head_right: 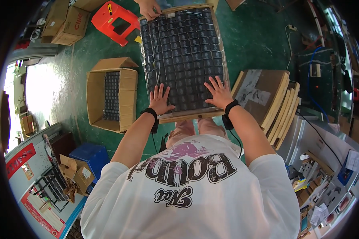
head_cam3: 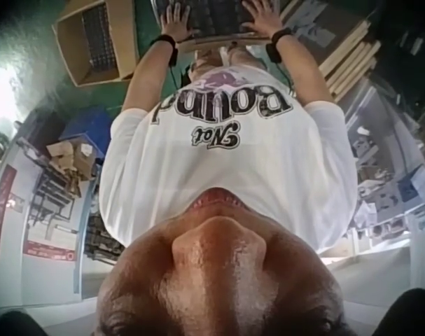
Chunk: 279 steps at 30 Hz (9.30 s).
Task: The person removes a plastic sheet of small black components from a cardboard box and places it onto a wooden frame. After another person applies a roll of adhesive film over the components, the person presses the film down by hand and then lifts the sheet from the frame.
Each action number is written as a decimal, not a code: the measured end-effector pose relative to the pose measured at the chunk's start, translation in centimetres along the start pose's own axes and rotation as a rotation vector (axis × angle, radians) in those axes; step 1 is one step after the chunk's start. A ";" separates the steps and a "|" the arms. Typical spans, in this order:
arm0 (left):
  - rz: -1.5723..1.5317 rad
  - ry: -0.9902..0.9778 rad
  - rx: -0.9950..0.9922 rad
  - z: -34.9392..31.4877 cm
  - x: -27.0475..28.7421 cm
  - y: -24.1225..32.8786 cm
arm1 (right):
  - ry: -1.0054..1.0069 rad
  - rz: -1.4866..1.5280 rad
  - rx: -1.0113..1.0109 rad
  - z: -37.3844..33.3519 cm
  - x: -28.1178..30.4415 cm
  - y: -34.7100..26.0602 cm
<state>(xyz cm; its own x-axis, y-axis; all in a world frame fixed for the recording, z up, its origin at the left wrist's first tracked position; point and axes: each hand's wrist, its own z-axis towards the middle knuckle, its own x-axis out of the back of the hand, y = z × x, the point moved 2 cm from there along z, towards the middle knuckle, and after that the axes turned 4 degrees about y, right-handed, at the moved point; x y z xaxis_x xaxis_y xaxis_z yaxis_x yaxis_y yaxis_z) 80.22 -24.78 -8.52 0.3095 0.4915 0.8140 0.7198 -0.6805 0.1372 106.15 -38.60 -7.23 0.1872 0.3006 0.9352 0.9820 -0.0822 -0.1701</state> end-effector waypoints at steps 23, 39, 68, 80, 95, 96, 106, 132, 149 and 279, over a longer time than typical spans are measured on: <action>0.006 0.006 0.007 -0.1 0.0 0.0 | 0.083 0.026 -0.004 0.0 -0.8 0.2; 0.027 0.054 0.005 -0.3 0.5 0.9 | 0.038 0.016 -0.019 -0.5 -0.6 0.4; -0.458 0.204 0.405 -11.8 -5.3 -9.9 | -0.181 -0.048 -0.020 -0.2 1.8 -0.4; -0.532 0.264 0.335 -11.5 -7.6 -10.2 | -0.172 -0.022 -0.053 -0.1 2.1 -1.1; -1.307 -0.189 0.230 -3.3 -1.1 -1.7 | -0.229 1.068 -0.434 0.9 -3.6 -4.1; -1.305 -0.215 0.220 -2.7 -1.5 -1.3 | -0.275 1.074 -0.415 1.4 -3.8 -5.5; -1.488 -0.469 0.420 -1.5 -2.8 -3.5 | -0.281 1.504 -0.799 -0.8 -3.6 -1.8; -0.229 0.613 -0.167 -0.4 2.9 -5.6 | 0.642 0.104 -0.360 3.4 -0.4 -3.0; 0.002 0.612 -0.086 4.5 0.2 -3.7 | 0.471 -0.054 -0.345 5.2 -2.3 -2.2; -0.667 -0.019 0.109 -7.6 -5.7 -10.5 | 0.321 0.137 -0.688 -8.5 -5.9 -2.7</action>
<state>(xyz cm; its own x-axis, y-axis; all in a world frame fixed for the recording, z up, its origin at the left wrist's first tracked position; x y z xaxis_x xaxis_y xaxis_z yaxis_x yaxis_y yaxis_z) 66.14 -24.54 -10.29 -0.2126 0.7979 0.5641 0.8187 -0.1697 0.5486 102.15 -48.25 -9.65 0.1861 -0.0371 0.9818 0.6936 -0.7028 -0.1580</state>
